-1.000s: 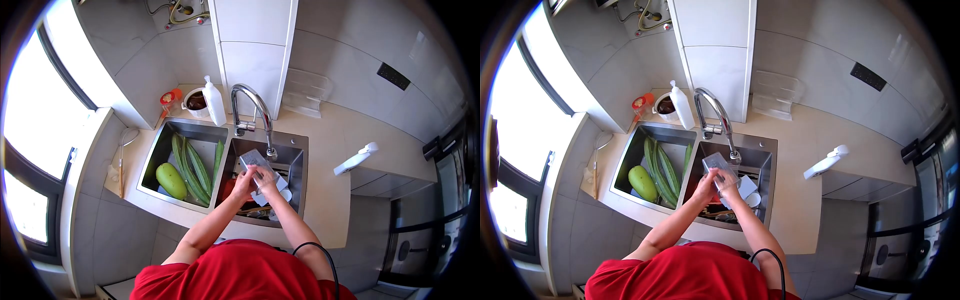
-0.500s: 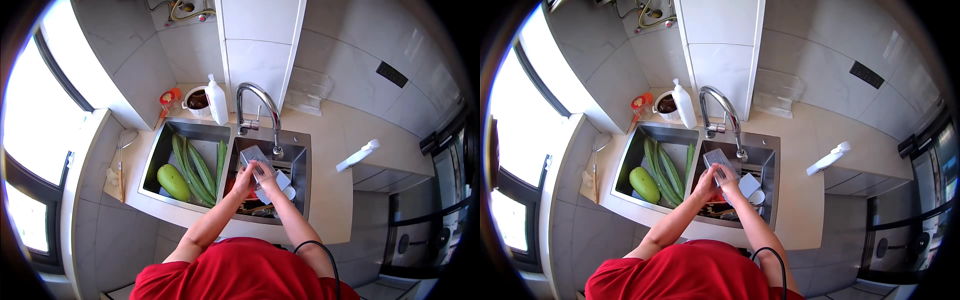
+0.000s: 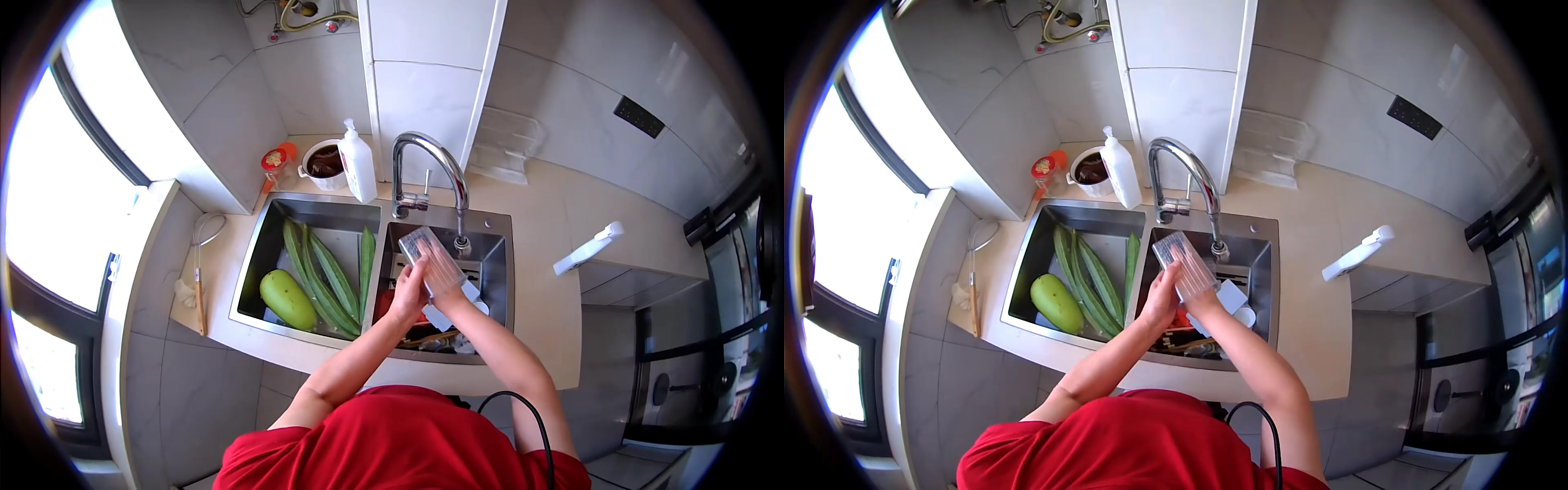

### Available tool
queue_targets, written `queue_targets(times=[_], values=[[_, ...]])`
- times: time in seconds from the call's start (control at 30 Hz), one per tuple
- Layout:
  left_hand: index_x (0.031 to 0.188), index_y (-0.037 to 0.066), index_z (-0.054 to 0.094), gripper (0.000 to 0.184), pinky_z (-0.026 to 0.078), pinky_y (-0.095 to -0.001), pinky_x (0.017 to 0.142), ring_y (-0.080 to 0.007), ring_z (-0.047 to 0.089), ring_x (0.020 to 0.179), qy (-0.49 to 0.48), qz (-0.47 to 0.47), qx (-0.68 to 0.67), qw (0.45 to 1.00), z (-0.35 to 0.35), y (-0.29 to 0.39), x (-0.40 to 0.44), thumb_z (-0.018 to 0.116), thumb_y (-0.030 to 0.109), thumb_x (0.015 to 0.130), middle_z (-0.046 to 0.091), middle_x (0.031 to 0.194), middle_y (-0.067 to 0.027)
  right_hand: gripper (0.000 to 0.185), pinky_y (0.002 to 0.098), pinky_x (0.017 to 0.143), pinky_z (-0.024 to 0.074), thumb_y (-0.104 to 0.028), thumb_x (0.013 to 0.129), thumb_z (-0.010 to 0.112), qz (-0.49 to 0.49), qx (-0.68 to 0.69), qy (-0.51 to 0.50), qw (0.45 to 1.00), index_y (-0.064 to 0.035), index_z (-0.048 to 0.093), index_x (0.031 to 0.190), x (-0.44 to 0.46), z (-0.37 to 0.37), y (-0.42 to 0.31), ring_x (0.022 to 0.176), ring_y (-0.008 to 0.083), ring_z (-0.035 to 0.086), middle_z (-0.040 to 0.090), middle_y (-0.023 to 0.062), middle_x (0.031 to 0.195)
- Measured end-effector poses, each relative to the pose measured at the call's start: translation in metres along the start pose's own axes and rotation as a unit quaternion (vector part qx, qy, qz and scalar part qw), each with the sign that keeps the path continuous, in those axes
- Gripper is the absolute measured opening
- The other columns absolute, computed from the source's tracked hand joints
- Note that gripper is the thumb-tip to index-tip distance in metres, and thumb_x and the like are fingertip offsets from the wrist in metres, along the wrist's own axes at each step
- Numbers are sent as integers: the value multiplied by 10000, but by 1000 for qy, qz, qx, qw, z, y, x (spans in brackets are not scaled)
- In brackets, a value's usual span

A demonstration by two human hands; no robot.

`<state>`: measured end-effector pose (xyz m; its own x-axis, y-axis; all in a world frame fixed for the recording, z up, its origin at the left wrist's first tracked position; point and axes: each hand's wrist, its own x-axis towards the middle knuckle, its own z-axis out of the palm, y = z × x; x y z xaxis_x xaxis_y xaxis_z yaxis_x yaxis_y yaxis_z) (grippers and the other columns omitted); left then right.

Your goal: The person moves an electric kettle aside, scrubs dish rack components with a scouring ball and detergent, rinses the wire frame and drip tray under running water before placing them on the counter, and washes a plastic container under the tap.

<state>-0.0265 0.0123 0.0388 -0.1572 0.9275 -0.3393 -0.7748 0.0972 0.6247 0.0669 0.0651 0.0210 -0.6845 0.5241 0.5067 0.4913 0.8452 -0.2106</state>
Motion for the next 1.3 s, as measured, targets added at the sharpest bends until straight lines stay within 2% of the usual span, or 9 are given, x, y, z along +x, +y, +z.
queue_targets(times=[0.2, 0.27, 0.43, 0.5, 0.57, 0.6, 0.77, 1.03, 1.3], values=[[1117, 15, 473, 595, 460, -277, 630, -143, 578, 775, 46, -13, 118, 992, -40, -11, 21, 716, 424, 760, 592, 922, -63, 412, 337, 1005, 364, -171, 887, 500, 248, 147, -37, 957, -95, 470, 1291, 4, 25, -28, 1197, 335, 433, 440, 197, 1314], [1181, -16, 431, 552, 479, -376, 861, -225, 586, 990, 50, -79, 80, 992, -50, -12, 22, 663, 340, 828, 573, 1078, -129, 400, 330, 1003, 367, -170, 888, 516, 273, 258, -47, 925, -86, 493, 1278, 3, 21, -24, 1180, 310, 460, 476, 180, 1291], [1183, 0, 445, 529, 463, -386, 893, -224, 585, 1007, 23, -1, 67, 998, -31, 8, 16, 635, 358, 844, 568, 1102, -129, 412, 311, 989, 356, -265, 885, 585, 302, 748, 50, 589, -65, 545, 1243, 9, 7, -28, 1178, 176, 471, 526, 53, 1276], [1163, 23, 459, 513, 464, -336, 848, -189, 564, 1001, -50, -39, 23, 998, -28, 20, 23, 669, 341, 821, 557, 1091, -85, 388, 318, 992, 360, -269, 901, 542, 300, 719, 71, 622, -82, 549, 1241, 21, 7, -26, 1171, 200, 490, 529, 84, 1277], [1158, 29, 470, 470, 454, -336, 862, -178, 568, 989, -46, -38, 17, 998, -24, 22, 24, 650, 322, 837, 574, 1068, -73, 352, 320, 939, 420, -127, 860, 561, 191, 354, 88, 911, -59, 577, 1205, 27, 22, -11, 1061, 232, 571, 588, 123, 1181], [1155, 30, 478, 468, 450, -336, 868, -177, 571, 983, -43, -32, 22, 998, -17, 26, 22, 647, 330, 838, 581, 1059, -72, 335, 332, 894, 442, -123, 860, 532, 184, 289, 127, 931, -61, 587, 1185, 33, 25, -13, 1018, 268, 584, 596, 146, 1143], [1157, 11, 501, 509, 460, -341, 854, -189, 586, 962, -9, -71, 56, 996, -15, 37, 19, 637, 382, 836, 604, 1053, -84, 279, 352, 844, 452, -149, 882, 509, 199, 275, 147, 929, -43, 602, 1124, 44, 26, -15, 987, 310, 584, 616, 170, 1077], [1213, 27, 448, 654, 509, -442, 829, -293, 612, 940, -18, -39, 83, 996, -62, 48, 58, 557, 533, 814, 584, 1059, -159, 382, 356, 912, 434, 52, 759, 521, 253, 417, -140, 861, -102, 647, 1086, 4, -32, -37, 1043, 321, 569, 579, 177, 1133], [1246, -10, 412, 689, 435, -449, 975, -359, 481, 1150, -70, -135, -201, 968, -31, 93, 52, 494, 534, 829, 470, 1224, -257, 370, 325, 904, 437, 60, 735, 577, 298, 489, -95, 815, -81, 648, 1069, -67, -48, -4, 1005, 282, 581, 582, 127, 1054]])
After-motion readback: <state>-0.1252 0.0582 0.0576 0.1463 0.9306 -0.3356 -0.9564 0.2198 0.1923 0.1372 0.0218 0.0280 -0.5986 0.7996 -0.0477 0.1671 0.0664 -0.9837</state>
